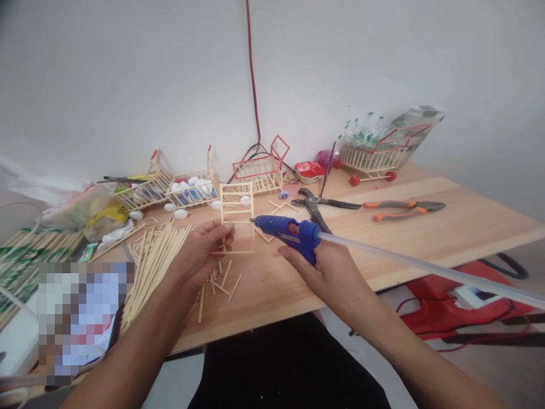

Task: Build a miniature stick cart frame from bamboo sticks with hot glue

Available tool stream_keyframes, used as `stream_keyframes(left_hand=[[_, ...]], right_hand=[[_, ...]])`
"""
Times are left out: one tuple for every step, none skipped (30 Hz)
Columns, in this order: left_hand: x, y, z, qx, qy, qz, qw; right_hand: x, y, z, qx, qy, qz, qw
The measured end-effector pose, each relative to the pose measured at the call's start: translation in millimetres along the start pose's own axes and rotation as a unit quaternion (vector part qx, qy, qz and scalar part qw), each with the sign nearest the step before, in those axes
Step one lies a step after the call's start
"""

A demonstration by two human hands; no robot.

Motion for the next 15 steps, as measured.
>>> stream_keyframes(left_hand=[[0.1, 0.0, -0.1, 0.0, 0.0, 0.001, 1.0], [0.1, -0.2, -0.1, 0.0, 0.0, 0.001, 1.0], [0.0, -0.3, -0.1, -0.002, -0.001, 0.001, 1.0], [-0.1, -0.4, -0.1, -0.004, -0.002, 0.001, 1.0], [-0.2, -0.6, 0.1, -0.006, -0.004, 0.001, 1.0], [-0.2, -0.8, 0.2, -0.009, -0.005, 0.001, 1.0], [-0.3, -0.9, 0.4, -0.012, -0.008, 0.001, 1.0], [-0.3, -1.0, 0.6, -0.016, -0.009, 0.001, 1.0], [-0.2, -1.0, 0.8, -0.02, -0.011, 0.0, 1.0], [-0.2, -1.0, 1.0, -0.024, -0.012, -0.001, 1.0], [-0.1, -1.0, 1.1, -0.029, -0.013, -0.001, 0.999], [0.0, -1.0, 1.3, -0.033, -0.012, -0.002, 0.999], [0.1, -1.1, 1.4, -0.035, -0.01, -0.002, 0.999], [0.2, -1.3, 1.6, -0.038, -0.008, -0.002, 0.999], [0.1, -1.4, 1.8, -0.039, -0.006, -0.002, 0.999]], right_hand=[[0.0, -0.1, 0.1, 0.023, 0.003, 0.004, 1.0], [-0.1, -0.2, 0.2, 0.044, 0.005, 0.009, 0.999], [-0.1, -0.3, 0.2, 0.055, 0.006, 0.014, 0.998], [-0.2, -0.4, 0.2, 0.061, 0.006, 0.019, 0.998], [-0.4, -0.3, 0.5, 0.065, 0.008, 0.024, 0.998], [-0.7, -0.2, 0.8, 0.067, 0.011, 0.028, 0.997], [-1.1, -0.2, 1.2, 0.067, 0.013, 0.033, 0.997], [-1.7, -0.3, 1.8, 0.066, 0.017, 0.038, 0.997], [-2.3, -0.5, 2.4, 0.064, 0.022, 0.043, 0.997], [-3.1, -0.9, 3.0, 0.063, 0.026, 0.047, 0.997], [-3.9, -1.6, 3.7, 0.062, 0.03, 0.051, 0.996], [-4.7, -2.5, 4.3, 0.059, 0.031, 0.054, 0.996], [-5.5, -3.6, 4.9, 0.055, 0.033, 0.058, 0.996], [-6.2, -4.9, 5.5, 0.046, 0.033, 0.062, 0.996], [-6.6, -6.2, 6.2, 0.031, 0.032, 0.065, 0.997]])
Point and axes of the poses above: each hand's wrist, its own x-axis away from the middle knuckle, its own z-axis out of the back of the hand, y = z × x, the point moved 3 cm from there along -x, towards the middle knuckle, and after that the axes turned 7 degrees about z, right-handed, at the moved point
